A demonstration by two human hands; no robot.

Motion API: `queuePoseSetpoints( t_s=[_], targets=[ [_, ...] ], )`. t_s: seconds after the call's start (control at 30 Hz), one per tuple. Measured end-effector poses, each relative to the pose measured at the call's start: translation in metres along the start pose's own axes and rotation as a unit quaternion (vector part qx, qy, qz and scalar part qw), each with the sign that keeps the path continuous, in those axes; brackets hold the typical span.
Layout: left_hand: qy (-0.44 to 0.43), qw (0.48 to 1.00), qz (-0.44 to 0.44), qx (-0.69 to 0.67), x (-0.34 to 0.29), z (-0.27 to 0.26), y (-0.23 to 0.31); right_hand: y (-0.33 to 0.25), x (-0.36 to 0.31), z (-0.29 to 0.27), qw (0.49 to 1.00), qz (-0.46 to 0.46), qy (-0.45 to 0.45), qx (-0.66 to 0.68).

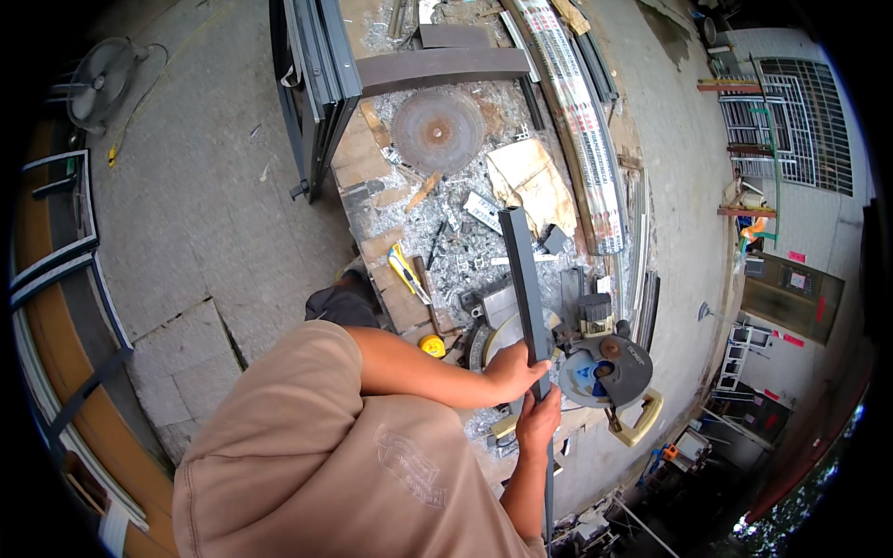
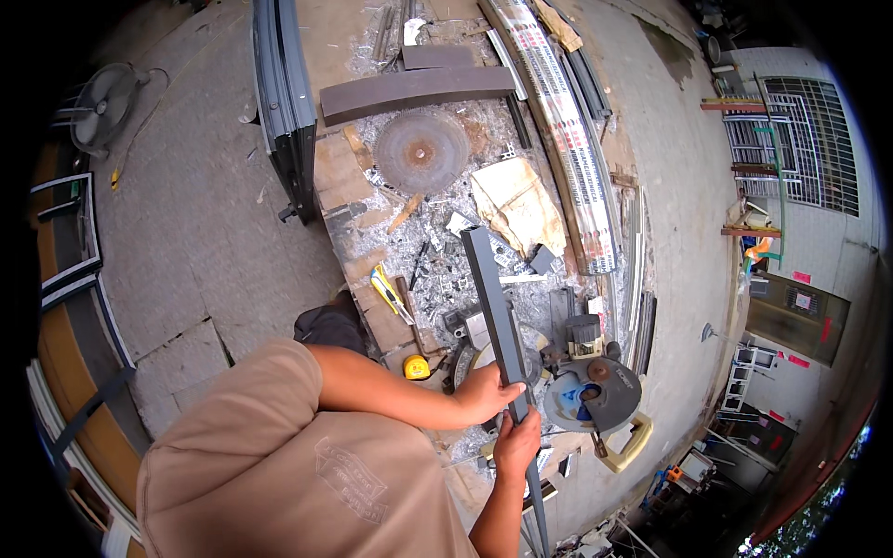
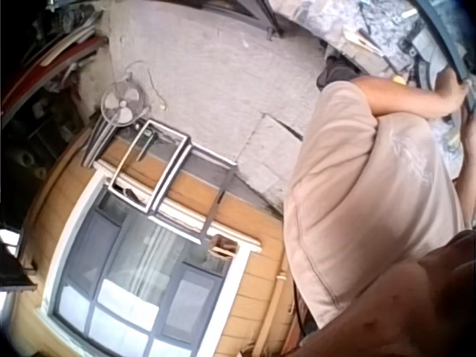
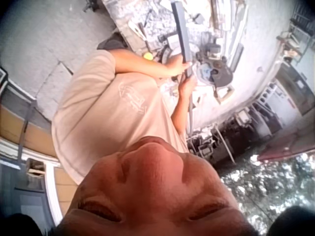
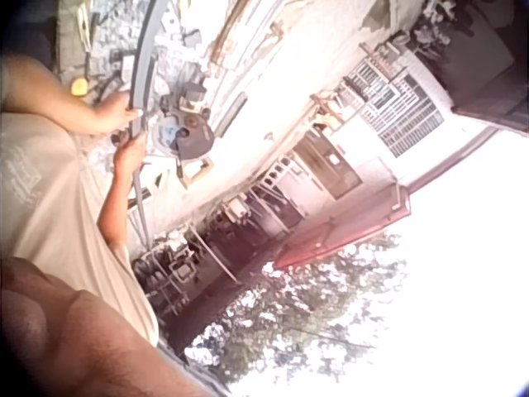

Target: The person measures a metal frame with a tape measure, cuts a piece of metal trim using a power miter saw, and then fits the cut trim onto the frame.

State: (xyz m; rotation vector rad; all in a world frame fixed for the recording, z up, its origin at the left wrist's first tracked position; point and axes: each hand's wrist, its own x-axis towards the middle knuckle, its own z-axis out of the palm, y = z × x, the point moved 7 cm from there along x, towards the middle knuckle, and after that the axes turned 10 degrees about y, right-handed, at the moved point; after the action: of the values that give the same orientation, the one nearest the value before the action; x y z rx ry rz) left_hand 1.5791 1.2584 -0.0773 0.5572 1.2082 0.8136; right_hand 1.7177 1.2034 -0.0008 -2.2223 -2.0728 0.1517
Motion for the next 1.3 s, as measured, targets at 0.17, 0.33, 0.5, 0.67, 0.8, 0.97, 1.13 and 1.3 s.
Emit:
queuePoseSetpoints(
  t_s=[0.17,0.33,0.5,0.67,0.8,0.97,1.13,1.3],
  targets=[
    [0.015,1.0,0.005,0.004,-0.001,-0.002,0.0,-0.001,0.0,0.0,1.0,0.002,-0.004,-0.002],
    [0.019,1.0,0.014,-0.005,0.002,0.0,-0.005,-0.004,0.001,-0.001,1.0,0.005,-0.003,-0.002],
    [0.021,0.999,0.024,-0.029,0.005,0.004,-0.011,-0.002,0.0,0.0,1.0,0.01,-0.009,-0.008],
    [0.007,1.0,0.018,-0.019,0.006,0.004,-0.012,-0.002,0.0,0.001,1.0,0.006,-0.006,-0.014],
    [0.016,0.999,0.021,-0.024,0.006,0.003,-0.01,-0.001,0.0,0.003,1.0,0.007,-0.008,-0.013],
    [0.011,0.999,0.012,-0.029,0.006,0.002,-0.01,0.003,0.0,0.006,1.0,0.003,-0.011,-0.013],
    [0.013,0.999,0.026,-0.03,0.009,0.003,-0.012,0.001,0.003,0.006,1.0,0.005,-0.013,-0.01],
    [0.02,0.999,0.03,-0.015,0.009,0.0,-0.007,0.001,0.005,0.006,1.0,0.01,-0.016,-0.006]
  ],
)
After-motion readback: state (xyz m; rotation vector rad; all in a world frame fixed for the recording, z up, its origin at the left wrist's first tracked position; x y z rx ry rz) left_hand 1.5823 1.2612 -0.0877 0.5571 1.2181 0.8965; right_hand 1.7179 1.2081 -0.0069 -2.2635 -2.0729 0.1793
